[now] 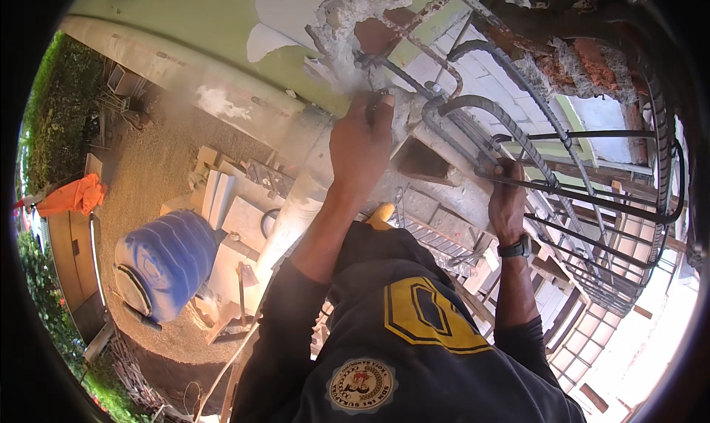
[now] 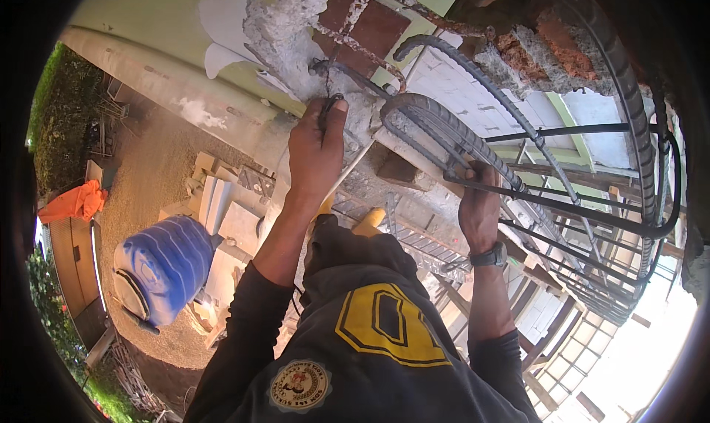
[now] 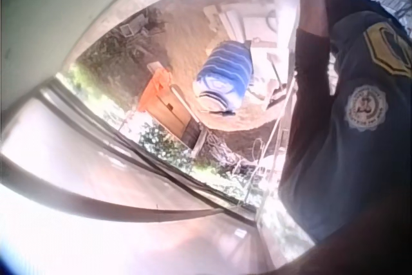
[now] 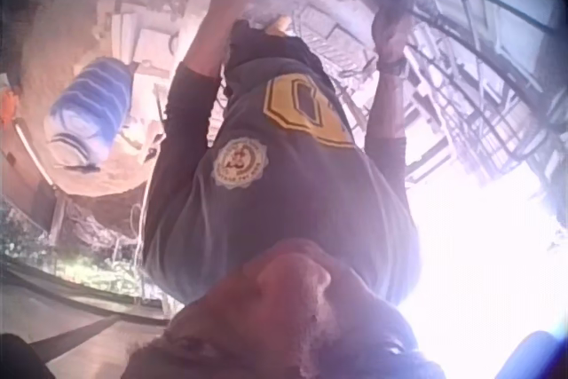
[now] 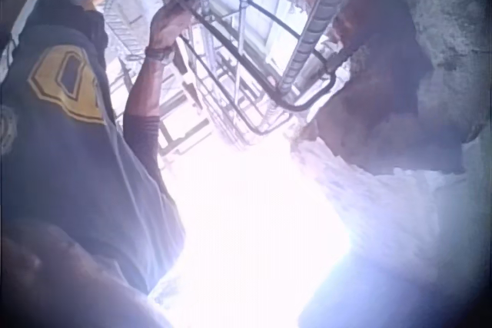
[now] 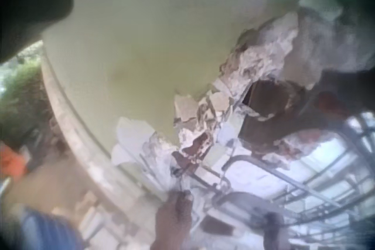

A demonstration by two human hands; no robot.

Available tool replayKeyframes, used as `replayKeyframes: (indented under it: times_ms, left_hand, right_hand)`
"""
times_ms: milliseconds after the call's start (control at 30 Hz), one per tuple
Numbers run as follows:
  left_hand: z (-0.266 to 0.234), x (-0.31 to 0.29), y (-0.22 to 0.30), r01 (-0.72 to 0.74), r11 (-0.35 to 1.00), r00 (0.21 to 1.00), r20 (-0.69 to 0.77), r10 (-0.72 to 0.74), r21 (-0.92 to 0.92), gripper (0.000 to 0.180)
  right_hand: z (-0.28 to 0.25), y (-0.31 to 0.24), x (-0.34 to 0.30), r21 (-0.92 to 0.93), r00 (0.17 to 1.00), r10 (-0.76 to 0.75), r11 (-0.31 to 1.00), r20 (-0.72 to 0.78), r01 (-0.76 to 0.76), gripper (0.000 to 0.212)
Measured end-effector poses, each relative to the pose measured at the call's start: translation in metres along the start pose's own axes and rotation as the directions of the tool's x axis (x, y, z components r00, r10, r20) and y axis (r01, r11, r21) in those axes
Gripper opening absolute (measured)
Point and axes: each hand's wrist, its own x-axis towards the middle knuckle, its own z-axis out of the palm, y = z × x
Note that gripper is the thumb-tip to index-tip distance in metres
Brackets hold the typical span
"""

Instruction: The person ties metal wire around rebar using their hands and a pair of pliers on a construction structure.

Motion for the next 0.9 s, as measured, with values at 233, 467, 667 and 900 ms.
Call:
replayKeyframes:
  times_ms: [233,467,667,900]
  left_hand:
    - [0.011,0.008,-0.006,-0.139,0.97,0.983,-0.148,0.11,-0.198,0.03]
    - [0.028,0.019,0.003,-0.115,0.954,0.966,-0.253,0.043,-0.277,0.028]
    - [0.032,0.022,-0.012,-0.09,0.964,0.982,-0.183,0.044,-0.252,0.022]
    - [0.011,-0.032,-0.003,-0.094,0.833,0.993,-0.115,0.037,-0.545,0.035]
  right_hand:
    - [0.0,0.005,0.005,0.109,1.0,0.023,0.994,0.01,-0.024,0.035]
    - [-0.007,-0.017,0.013,0.018,0.999,0.042,0.999,0.021,-0.043,0.039]
    - [-0.008,-0.017,0.011,0.061,0.993,0.106,0.993,-0.057,-0.103,0.044]
    - [-0.007,0.0,0.009,0.107,0.985,0.138,0.986,-0.102,-0.127,0.048]
